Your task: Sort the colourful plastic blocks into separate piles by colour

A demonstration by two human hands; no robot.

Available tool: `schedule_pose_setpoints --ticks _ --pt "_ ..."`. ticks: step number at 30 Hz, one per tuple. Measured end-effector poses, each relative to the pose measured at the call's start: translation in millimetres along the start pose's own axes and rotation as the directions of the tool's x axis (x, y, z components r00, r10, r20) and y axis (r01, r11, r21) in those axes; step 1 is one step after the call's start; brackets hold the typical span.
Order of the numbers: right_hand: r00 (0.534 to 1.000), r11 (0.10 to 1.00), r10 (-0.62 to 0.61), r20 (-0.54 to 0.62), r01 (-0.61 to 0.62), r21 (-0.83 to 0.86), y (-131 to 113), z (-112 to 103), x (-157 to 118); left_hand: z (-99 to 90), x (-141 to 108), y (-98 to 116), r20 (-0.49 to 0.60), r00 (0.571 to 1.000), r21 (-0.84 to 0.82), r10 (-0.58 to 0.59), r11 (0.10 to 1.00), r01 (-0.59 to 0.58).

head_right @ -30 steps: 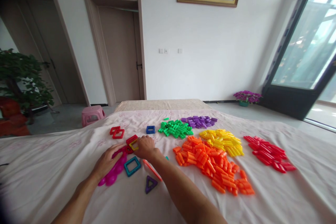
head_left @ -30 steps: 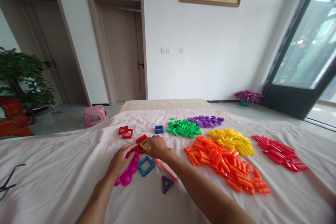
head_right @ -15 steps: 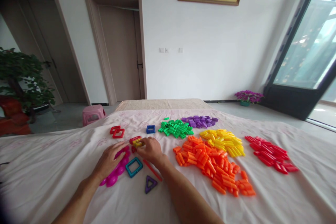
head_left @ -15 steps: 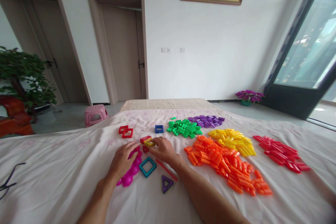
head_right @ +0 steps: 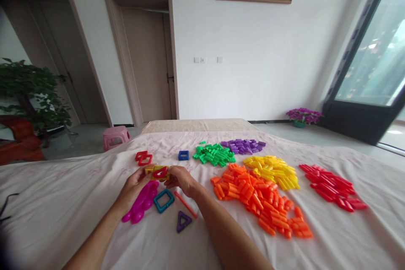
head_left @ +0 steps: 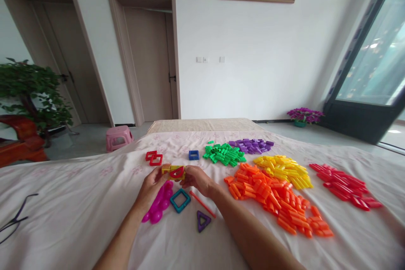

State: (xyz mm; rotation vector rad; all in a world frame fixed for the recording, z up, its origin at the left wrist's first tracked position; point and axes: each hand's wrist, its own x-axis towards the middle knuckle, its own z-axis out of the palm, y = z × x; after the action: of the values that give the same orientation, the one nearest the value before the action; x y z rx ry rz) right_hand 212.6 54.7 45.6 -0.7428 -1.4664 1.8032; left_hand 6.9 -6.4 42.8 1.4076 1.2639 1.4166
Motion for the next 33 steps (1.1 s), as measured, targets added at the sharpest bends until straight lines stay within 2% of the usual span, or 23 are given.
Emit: schedule_pose_setpoints --ticks 7,9,11,13,14,16,18,21,26,28,33 --pt "0.998 0.999 -0.038 -0.051 0.04 0.032 4.4 3.6 1.7 1.5 2.1 -6.8 -0.049 0.998 -0.024 -0.026 0.999 0.025" --pt "0.995 0.999 -0.043 -0.095 0.043 0.001 5.9 3.3 2.5 -1.2 4.0 -10.9 -0.106 0.994 0.009 -0.028 1.0 0.03" --pt "0.986 0.998 -0.051 -0.157 0.047 -0.031 7.6 1.1 3.9 -5.2 5.4 -13.1 -0.21 0.977 0.01 -0.035 0.999 0.038" --pt "0.975 0.997 -0.069 -0.21 0.06 -0.05 9.6 -2.2 5.5 -8.4 5.6 -11.6 -0.279 0.957 -0.101 -0.073 0.994 0.046" --pt "0.972 0.996 -0.08 -0.221 0.07 -0.053 10.8 -3.7 6.3 -8.9 5.1 -9.5 -0.272 0.957 -0.192 -0.099 0.98 0.047" --pt "0.97 0.995 -0.095 -0.224 0.085 -0.053 13.4 -5.7 7.8 -6.7 2.6 -3.3 -0.189 0.973 -0.346 -0.134 0.936 0.061" --pt "0.971 0.994 -0.1 -0.216 0.091 -0.053 15.5 -5.3 8.7 -0.8 -0.8 3.4 -0.095 0.986 -0.381 -0.135 0.92 0.089" --pt "0.973 0.994 -0.105 -0.206 0.095 -0.056 16.5 -1.5 8.6 10.2 -4.6 10.3 -0.009 0.993 -0.287 -0.117 0.952 0.109" --pt "0.978 0.994 -0.1 -0.184 0.092 -0.052 14.2 5.0 7.4 19.0 -3.4 13.3 0.047 0.999 -0.109 -0.005 0.994 0.01" --pt "0.979 0.994 -0.099 -0.178 0.09 -0.057 13.7 6.2 7.1 18.9 -2.1 13.5 0.03 0.999 -0.038 0.042 0.998 -0.041" --pt "0.975 0.991 -0.131 -0.177 0.122 -0.061 17.7 7.3 8.3 19.6 -1.8 13.2 -0.101 0.983 0.151 0.155 0.979 -0.138"
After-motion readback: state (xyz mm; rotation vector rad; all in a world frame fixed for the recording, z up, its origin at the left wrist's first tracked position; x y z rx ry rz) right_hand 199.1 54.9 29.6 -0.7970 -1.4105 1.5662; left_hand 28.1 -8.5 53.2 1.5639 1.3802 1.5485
